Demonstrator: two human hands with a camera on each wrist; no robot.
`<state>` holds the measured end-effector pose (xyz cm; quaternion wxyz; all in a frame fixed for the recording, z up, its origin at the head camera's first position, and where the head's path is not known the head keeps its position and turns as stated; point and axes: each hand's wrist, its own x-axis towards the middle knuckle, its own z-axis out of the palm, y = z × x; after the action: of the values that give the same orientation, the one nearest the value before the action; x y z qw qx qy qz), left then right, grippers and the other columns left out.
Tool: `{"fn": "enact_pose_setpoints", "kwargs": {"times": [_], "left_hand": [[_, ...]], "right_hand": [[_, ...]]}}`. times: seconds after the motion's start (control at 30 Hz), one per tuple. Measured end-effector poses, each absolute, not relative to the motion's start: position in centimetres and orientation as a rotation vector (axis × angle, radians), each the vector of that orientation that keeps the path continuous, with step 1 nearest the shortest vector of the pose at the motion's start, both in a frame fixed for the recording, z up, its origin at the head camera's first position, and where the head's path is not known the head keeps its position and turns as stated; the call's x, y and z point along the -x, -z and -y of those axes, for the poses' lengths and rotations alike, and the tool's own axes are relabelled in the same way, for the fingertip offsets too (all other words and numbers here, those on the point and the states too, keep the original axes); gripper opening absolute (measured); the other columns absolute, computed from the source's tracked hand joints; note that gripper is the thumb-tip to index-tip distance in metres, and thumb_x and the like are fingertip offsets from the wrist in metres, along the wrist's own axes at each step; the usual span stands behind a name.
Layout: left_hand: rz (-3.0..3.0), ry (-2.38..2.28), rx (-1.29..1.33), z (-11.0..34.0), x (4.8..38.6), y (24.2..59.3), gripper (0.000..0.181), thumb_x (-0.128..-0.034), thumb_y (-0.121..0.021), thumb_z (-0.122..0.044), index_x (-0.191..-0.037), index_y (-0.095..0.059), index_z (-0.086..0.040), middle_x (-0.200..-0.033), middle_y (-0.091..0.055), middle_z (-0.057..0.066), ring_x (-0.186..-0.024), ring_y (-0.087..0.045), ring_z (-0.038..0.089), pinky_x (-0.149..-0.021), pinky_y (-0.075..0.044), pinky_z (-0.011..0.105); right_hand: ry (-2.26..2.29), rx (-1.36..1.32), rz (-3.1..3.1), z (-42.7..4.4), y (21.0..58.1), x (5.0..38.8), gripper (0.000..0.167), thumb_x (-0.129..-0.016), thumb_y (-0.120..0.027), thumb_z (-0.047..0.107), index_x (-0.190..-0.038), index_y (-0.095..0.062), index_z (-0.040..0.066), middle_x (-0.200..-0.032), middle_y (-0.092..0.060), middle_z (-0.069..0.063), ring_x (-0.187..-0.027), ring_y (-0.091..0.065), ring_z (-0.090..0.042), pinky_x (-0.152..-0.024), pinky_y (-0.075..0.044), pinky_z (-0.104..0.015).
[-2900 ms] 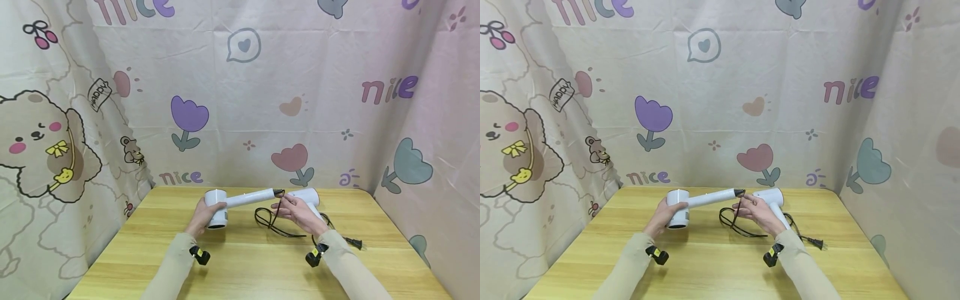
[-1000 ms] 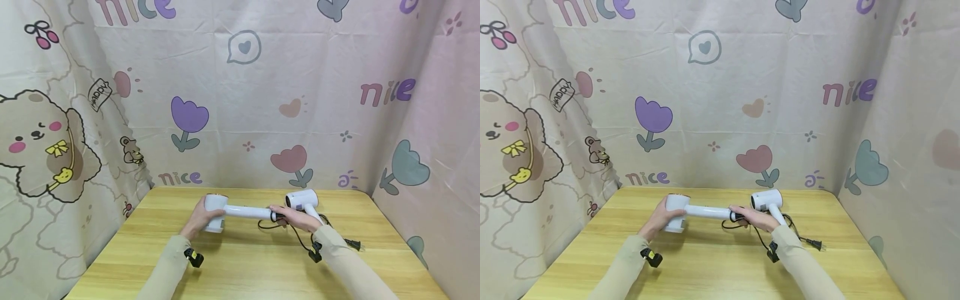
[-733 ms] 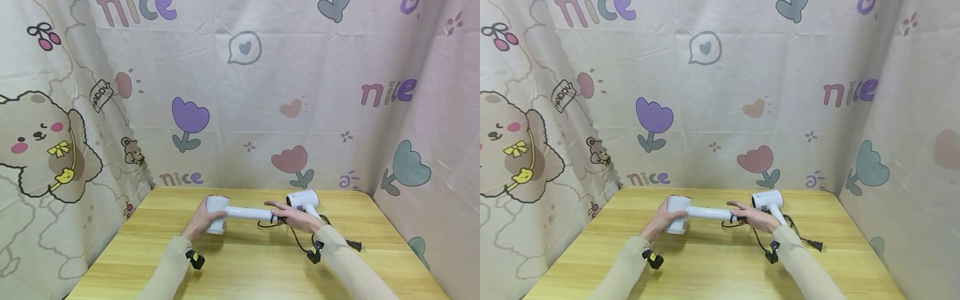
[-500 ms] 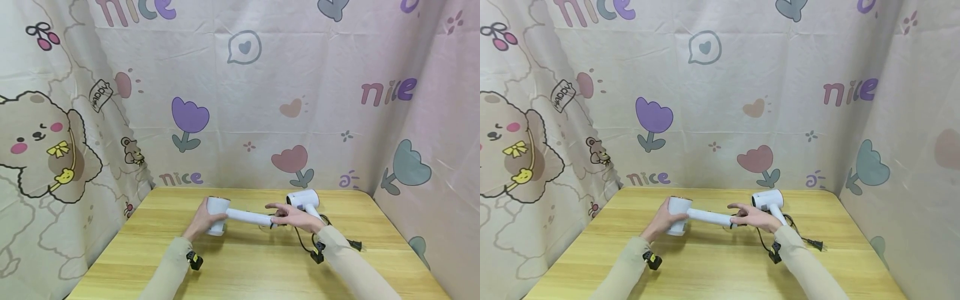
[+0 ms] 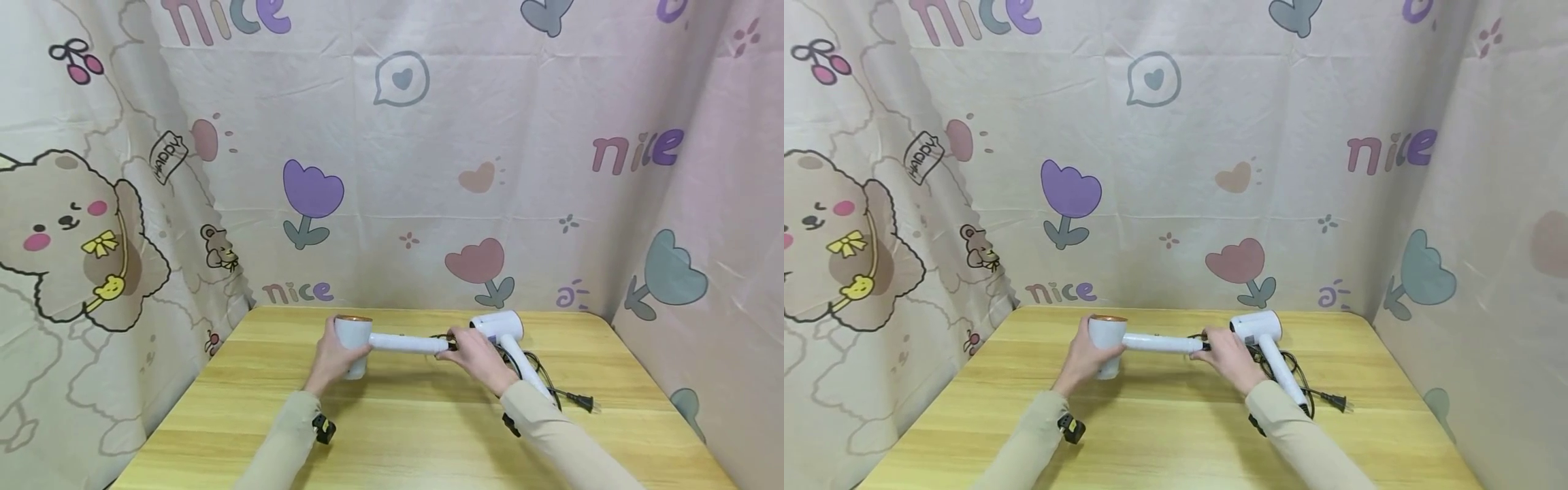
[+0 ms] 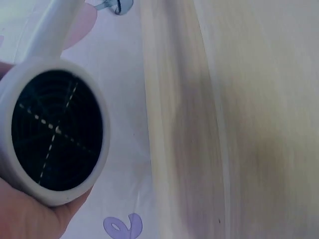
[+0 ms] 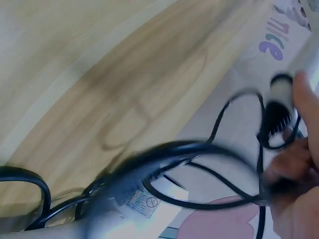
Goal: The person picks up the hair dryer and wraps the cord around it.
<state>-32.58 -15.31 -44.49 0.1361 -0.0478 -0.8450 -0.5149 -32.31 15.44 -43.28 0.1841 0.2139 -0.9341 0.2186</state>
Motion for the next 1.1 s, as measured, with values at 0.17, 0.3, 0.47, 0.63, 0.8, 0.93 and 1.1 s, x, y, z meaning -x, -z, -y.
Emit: {"fn": "enact_pose_setpoints", "kwargs": {"times": [0.17, 0.3, 0.47, 0.63, 0.8, 0.93, 1.1], "left_hand": [[2.349, 1.481, 0.021, 14.6, 32.4, 44.3, 0.1, -0.0687, -0.087, -0.033, -0.146, -0.029, -0.006, -0.111, -0.061, 0.022, -0.092, -0.064, 0.034, -0.071, -0.058, 0.041], [2.276, 1.53, -0.044, 14.1, 32.4, 44.2, 0.103, -0.0687, -0.087, -0.034, -0.148, -0.027, -0.006, -0.116, -0.06, 0.024, -0.095, -0.063, 0.036, -0.076, -0.058, 0.043], [2.192, 1.689, -0.092, 14.0, 32.3, 44.4, 0.101, -0.0694, -0.088, -0.028, -0.147, -0.027, -0.007, -0.12, -0.057, 0.021, -0.101, -0.06, 0.035, -0.084, -0.056, 0.046], [2.146, 1.804, -0.117, 14.1, 32.5, 44.7, 0.099, -0.0702, -0.087, -0.025, -0.147, -0.028, -0.007, -0.123, -0.054, 0.019, -0.105, -0.057, 0.033, -0.088, -0.055, 0.045], [2.113, 1.92, -0.117, 14.1, 32.5, 44.5, 0.095, -0.0722, -0.086, -0.024, -0.145, -0.029, -0.007, -0.126, -0.051, 0.019, -0.107, -0.057, 0.033, -0.084, -0.058, 0.042], [2.085, 2.002, -0.116, 13.9, 32.7, 44.2, 0.092, -0.0743, -0.084, -0.023, -0.146, -0.028, -0.006, -0.127, -0.049, 0.02, -0.105, -0.059, 0.033, -0.077, -0.06, 0.04], [2.07, 2.089, -0.155, 13.7, 32.8, 44.1, 0.087, -0.0764, -0.082, -0.024, -0.144, -0.03, -0.004, -0.126, -0.049, 0.02, -0.095, -0.062, 0.026, -0.073, -0.06, 0.037]], "right_hand": [[-0.731, -0.507, 2.471, -14.7, 43.0, 32.6, 0.025, -0.081, -0.08, 0.027, -0.094, -0.066, 0.012, -0.075, -0.063, 0.003, -0.062, -0.051, -0.008, -0.055, -0.045, -0.025], [-1.058, -0.352, 2.444, -14.2, 42.5, 32.7, 0.019, -0.096, -0.064, 0.028, -0.096, -0.072, 0.011, -0.076, -0.066, 0.0, -0.063, -0.052, -0.01, -0.059, -0.045, -0.026], [-1.938, -0.032, 2.312, -14.0, 41.9, 32.5, 0.031, -0.098, -0.06, 0.033, -0.1, -0.063, 0.002, -0.072, -0.063, 0.0, -0.057, -0.048, -0.008, -0.05, -0.039, -0.019], [-2.428, -0.004, 2.242, -14.4, 42.0, 32.8, 0.031, -0.1, -0.056, 0.035, -0.103, -0.041, 0.008, -0.065, -0.042, 0.005, -0.052, -0.031, -0.005, -0.046, -0.028, -0.017], [-2.411, -0.313, 2.378, -15.1, 42.3, 33.1, 0.027, -0.105, -0.044, 0.035, -0.091, -0.041, 0.012, -0.062, -0.03, 0.007, -0.05, -0.024, -0.005, -0.047, -0.025, -0.018], [-2.393, -0.409, 2.341, -15.7, 42.5, 33.4, 0.026, -0.105, -0.045, 0.031, -0.085, -0.044, 0.014, -0.061, -0.032, 0.008, -0.051, -0.027, -0.004, -0.049, -0.026, -0.018], [-2.457, -0.486, 2.246, -16.3, 42.6, 33.8, 0.017, -0.105, -0.045, 0.022, -0.107, -0.053, 0.008, -0.068, -0.033, 0.006, -0.058, -0.029, -0.005, -0.054, -0.029, -0.016]]}}
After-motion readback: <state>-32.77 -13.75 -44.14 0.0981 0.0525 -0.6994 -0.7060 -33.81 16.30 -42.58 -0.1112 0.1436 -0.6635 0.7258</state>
